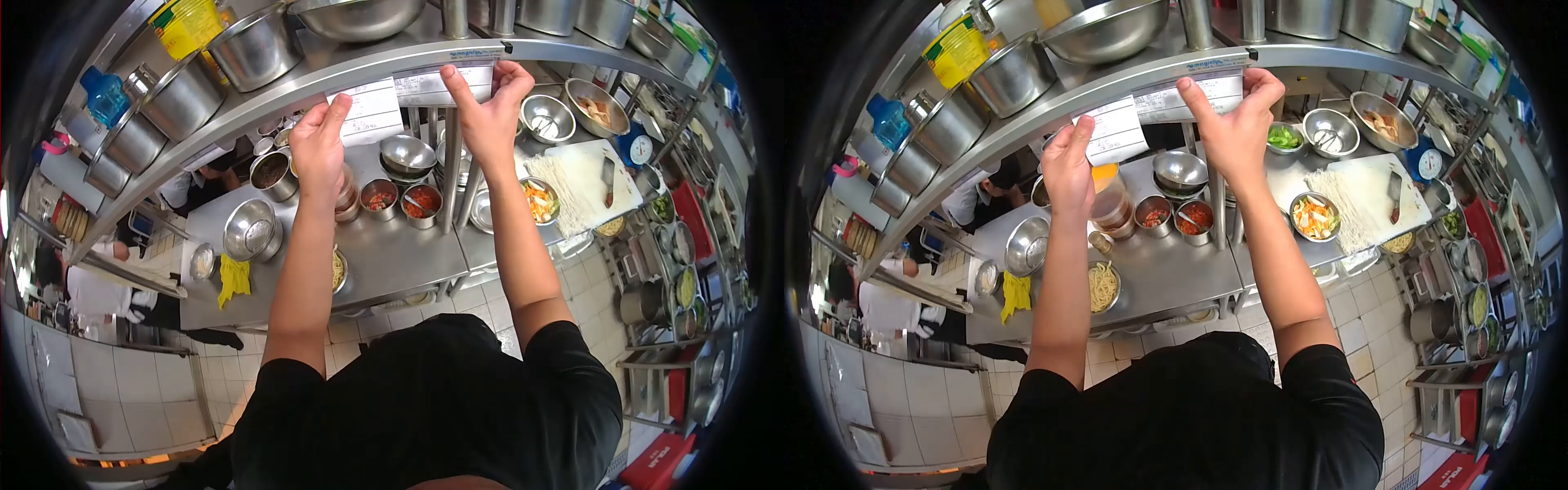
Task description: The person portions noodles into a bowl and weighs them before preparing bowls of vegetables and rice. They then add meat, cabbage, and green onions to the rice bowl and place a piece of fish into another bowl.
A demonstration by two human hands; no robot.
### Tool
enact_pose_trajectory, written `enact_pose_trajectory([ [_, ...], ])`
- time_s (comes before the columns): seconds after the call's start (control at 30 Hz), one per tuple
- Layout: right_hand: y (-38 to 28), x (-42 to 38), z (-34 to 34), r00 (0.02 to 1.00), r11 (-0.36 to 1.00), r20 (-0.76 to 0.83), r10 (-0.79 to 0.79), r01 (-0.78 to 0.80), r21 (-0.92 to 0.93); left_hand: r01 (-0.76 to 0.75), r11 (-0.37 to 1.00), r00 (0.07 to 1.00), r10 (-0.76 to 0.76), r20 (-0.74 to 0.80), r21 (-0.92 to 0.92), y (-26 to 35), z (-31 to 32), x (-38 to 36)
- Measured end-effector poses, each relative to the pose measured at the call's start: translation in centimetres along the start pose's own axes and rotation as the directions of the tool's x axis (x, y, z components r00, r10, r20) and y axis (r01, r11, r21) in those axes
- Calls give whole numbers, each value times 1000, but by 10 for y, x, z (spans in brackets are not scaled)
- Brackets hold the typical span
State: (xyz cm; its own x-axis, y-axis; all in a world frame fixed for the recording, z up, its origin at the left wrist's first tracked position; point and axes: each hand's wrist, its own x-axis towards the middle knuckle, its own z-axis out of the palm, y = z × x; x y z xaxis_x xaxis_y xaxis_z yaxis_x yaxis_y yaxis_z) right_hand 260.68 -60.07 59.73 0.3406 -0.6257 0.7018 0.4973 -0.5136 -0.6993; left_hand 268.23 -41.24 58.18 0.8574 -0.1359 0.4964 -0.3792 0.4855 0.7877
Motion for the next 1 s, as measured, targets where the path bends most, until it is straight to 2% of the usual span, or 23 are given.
enact_pose_trajectory([
  [0.03,-1,2,-2,999,997,29,30,-32,69,8,1000,1000,-7,-12,19,-1,1,1],
  [0.1,5,5,-6,998,998,57,0,-3,63,27,998,999,-25,-40,57,-6,3,2],
  [0.17,8,9,-12,993,992,115,21,-35,117,0,995,997,8,-82,96,-9,4,2],
  [0.27,33,14,-13,989,982,141,-40,12,190,-72,983,988,94,-123,169,-11,7,3],
  [0.33,31,14,-19,979,963,202,16,-70,262,-100,974,983,129,-133,205,-14,5,5],
  [0.43,30,14,-24,965,935,250,78,-158,317,-17,964,987,59,-151,264,-16,-2,7],
  [0.47,31,15,-25,962,927,258,96,-180,328,-32,968,984,73,-160,248,-16,0,7],
  [0.67,35,21,-25,973,933,226,34,-112,343,-54,976,984,88,-157,210,-21,-2,13],
  [0.83,28,19,-30,972,928,207,111,-176,330,-101,986,989,114,-96,133,-18,1,13],
  [0.97,28,20,-30,968,910,194,160,-221,352,-93,985,992,105,-75,145,-15,-1,13],
  [1.0,26,19,-28,967,907,191,171,-230,353,-53,969,998,63,-32,242,-15,-9,12],
])
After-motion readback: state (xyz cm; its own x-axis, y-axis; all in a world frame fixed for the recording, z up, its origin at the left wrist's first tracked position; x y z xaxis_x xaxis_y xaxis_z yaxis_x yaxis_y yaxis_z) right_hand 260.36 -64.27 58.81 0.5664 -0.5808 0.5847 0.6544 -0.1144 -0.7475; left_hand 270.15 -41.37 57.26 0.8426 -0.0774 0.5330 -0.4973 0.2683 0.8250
